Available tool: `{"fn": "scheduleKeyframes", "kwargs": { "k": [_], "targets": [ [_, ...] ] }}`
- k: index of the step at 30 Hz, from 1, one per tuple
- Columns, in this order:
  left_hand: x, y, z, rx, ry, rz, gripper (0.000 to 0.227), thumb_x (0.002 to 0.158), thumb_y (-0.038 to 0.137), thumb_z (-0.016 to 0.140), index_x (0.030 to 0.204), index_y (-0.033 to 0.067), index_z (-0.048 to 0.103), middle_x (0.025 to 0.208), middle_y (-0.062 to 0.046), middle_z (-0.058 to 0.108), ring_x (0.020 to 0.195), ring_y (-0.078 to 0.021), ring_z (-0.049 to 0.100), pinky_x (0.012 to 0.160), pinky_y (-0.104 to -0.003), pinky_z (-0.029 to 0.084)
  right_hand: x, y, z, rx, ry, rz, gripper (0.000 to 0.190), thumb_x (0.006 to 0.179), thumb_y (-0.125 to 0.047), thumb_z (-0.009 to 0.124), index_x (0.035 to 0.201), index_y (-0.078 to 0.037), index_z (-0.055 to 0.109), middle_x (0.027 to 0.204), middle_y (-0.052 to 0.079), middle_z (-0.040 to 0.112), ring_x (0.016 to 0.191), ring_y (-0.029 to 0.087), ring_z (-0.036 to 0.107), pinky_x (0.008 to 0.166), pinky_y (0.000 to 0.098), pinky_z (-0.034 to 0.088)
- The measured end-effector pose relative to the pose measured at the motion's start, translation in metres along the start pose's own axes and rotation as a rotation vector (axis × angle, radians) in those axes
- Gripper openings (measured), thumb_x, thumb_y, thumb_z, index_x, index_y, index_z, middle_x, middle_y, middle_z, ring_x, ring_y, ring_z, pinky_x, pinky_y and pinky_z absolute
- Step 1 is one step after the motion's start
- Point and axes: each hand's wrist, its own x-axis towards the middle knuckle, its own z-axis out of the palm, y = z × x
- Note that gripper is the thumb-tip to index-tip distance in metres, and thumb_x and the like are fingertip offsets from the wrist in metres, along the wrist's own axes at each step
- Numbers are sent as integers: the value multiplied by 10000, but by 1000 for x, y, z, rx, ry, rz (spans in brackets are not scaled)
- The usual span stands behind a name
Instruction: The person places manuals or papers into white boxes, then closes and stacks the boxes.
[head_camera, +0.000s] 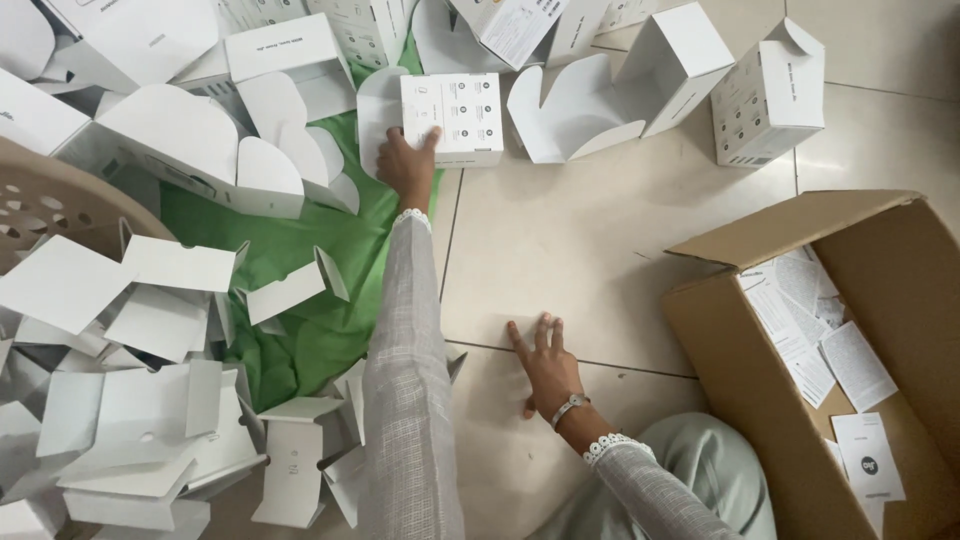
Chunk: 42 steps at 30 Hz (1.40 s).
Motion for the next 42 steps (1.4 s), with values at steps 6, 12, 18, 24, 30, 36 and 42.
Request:
{"fn": "scheduleKeyframes", "kwargs": {
  "k": [6,12,18,24,30,36,42],
  "targets": [
    [41,-90,11,-2,386,-201,630,779,299,870,1157,-72,527,1074,-268,646,931,-378,655,742,-441,561,-1,-1,-4,-1,-20,11,1588,475,-522,1008,1636,-236,-37,1614,371,85,1486,550,154,927,401,588],
    [9,-90,-19,-220,192,151,183,857,87,783,1023,19,746,927,-154,786,793,-275,770,742,-374,571,-5,-3,1,39,21,17,1597,451,-489,1033,1643,-227,4,1605,377,119,1477,563,185,930,408,585],
    [-183,76,-140,-185,-20,389,164,985,67,678,1128,-10,661,840,-233,701,705,-375,661,631,-452,467,10,-5,22,66,101,39,1620,411,-462,1050,1643,-241,21,1606,388,126,1482,563,196,933,432,585],
    [-334,102,-216,-168,-181,551,149,1006,41,601,1148,29,645,854,-236,682,801,-424,664,674,-480,489,12,-4,74,192,350,-84,809,685,-199,868,1404,-152,500,1463,193,467,1341,370,504,969,401,568],
    [-380,87,-250,-101,-126,554,198,974,108,633,1162,53,660,844,-207,700,773,-403,677,656,-473,489,-103,-16,110,493,731,-413,424,781,-98,788,1188,-151,678,1288,43,660,1192,283,651,997,415,539],
    [-373,117,-276,39,-96,727,186,1002,157,616,1147,59,679,874,-211,712,802,-424,670,681,-499,491,-202,5,49,600,1037,-250,474,720,-247,797,1142,-75,667,1122,131,674,1065,366,612,975,466,398],
    [-319,127,-246,166,85,662,517,979,121,655,1418,-71,461,1274,-295,624,1141,-444,627,924,-482,510,-160,-6,114,560,666,-353,163,870,-229,703,1021,-195,755,1015,44,749,1030,277,674,1018,452,426]
  ]
}}
